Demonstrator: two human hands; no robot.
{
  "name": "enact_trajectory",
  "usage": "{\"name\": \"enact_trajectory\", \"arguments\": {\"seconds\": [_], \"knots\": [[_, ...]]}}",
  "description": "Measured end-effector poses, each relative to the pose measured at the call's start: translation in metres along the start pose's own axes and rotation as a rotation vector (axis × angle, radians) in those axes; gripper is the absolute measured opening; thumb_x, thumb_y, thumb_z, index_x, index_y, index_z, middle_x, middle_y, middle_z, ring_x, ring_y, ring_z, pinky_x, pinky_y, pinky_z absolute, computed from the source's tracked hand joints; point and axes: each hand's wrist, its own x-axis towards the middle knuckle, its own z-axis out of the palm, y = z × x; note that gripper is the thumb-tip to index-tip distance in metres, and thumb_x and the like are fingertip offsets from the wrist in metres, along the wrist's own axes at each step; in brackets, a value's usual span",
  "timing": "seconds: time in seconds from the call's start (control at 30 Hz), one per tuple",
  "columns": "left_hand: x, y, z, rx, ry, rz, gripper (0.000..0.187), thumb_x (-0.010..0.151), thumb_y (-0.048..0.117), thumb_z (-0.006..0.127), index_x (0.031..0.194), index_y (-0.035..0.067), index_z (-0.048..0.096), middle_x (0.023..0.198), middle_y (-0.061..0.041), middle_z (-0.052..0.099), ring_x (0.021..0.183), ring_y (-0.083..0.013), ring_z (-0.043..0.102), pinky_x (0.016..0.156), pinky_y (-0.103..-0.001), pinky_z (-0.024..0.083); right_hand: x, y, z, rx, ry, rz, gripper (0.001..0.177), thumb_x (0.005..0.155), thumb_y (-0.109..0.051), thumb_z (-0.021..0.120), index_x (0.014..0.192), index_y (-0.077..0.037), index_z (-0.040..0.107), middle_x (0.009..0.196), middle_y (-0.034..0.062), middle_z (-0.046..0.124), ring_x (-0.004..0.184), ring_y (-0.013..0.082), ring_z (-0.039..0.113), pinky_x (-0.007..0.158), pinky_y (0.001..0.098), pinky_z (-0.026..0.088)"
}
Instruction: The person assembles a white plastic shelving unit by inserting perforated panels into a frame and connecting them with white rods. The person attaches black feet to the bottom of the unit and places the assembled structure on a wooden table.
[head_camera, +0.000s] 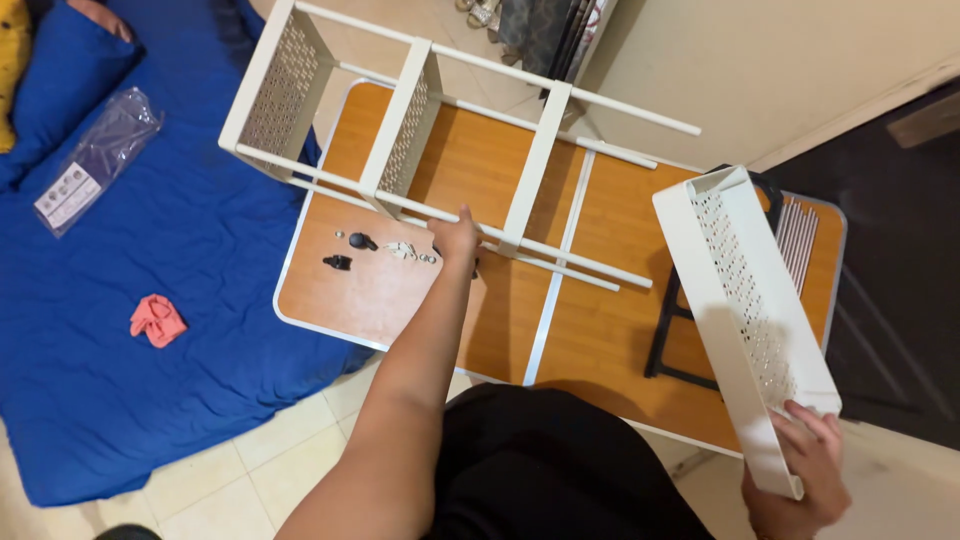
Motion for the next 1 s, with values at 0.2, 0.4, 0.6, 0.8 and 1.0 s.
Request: {"name": "enact_trajectory", "arguments": {"seconds": [0.2, 0.4, 0.6, 0.8, 1.0], "knots": [[0.009, 0.001, 0.015, -0.099, -0.064, -0.033, 0.04, 0.098, 0.008, 0.048, 0.127, -0.003, 0.023, 0.098, -0.03, 0.065, 0.071, -0.0356, 0.074, 0.056, -0.041, 0.061, 0.002, 0.021, 0.005, 0.227, 0.028, -0.009, 0.02, 0.084, 0.008, 0.07, 0.103, 0.003, 0.068, 0.113, 0.0134, 0.071, 0.122, 0.034, 0.067, 0.114, 0.0438, 0.043], [0.027, -0.006, 0.013, -0.111, -0.114, -0.021, 0.038, 0.098, 0.006, 0.048, 0.125, -0.004, 0.022, 0.104, -0.032, 0.062, 0.072, -0.0374, 0.075, 0.057, -0.043, 0.062, -0.011, 0.046, 0.007, 0.232, 0.0, 0.064, 0.028, 0.08, 0.009, 0.075, 0.107, 0.005, 0.068, 0.11, 0.0158, 0.071, 0.12, 0.0341, 0.068, 0.112, 0.0464, 0.051], [0.021, -0.013, 0.012, -0.205, -0.11, 0.054, 0.048, 0.101, 0.008, 0.049, 0.134, 0.002, 0.015, 0.107, -0.027, 0.058, 0.074, -0.0349, 0.073, 0.059, -0.041, 0.063, -0.012, 0.06, 0.005, 0.215, 0.007, 0.077, 0.027, 0.085, 0.008, 0.076, 0.111, 0.007, 0.068, 0.115, 0.0172, 0.071, 0.126, 0.0347, 0.067, 0.11, 0.0453, 0.048], [0.034, -0.013, 0.013, -0.368, -0.023, 0.158, 0.061, 0.102, 0.002, 0.042, 0.148, 0.007, 0.003, 0.098, -0.022, 0.056, 0.065, -0.0315, 0.067, 0.055, -0.044, 0.062, -0.006, 0.052, 0.011, 0.213, -0.003, 0.137, 0.027, 0.084, 0.009, 0.075, 0.111, 0.006, 0.069, 0.112, 0.0167, 0.071, 0.122, 0.0335, 0.068, 0.11, 0.0423, 0.051], [0.044, -0.003, 0.013, -0.227, -0.067, 0.163, 0.064, 0.101, 0.003, 0.042, 0.151, 0.006, 0.002, 0.096, -0.019, 0.057, 0.062, -0.028, 0.071, 0.05, -0.04, 0.058, -0.003, 0.034, 0.019, 0.221, 0.02, 0.298, 0.028, 0.088, 0.009, 0.077, 0.115, 0.006, 0.07, 0.12, 0.0178, 0.07, 0.12, 0.027, 0.068, 0.108, 0.0369, 0.052]]}}
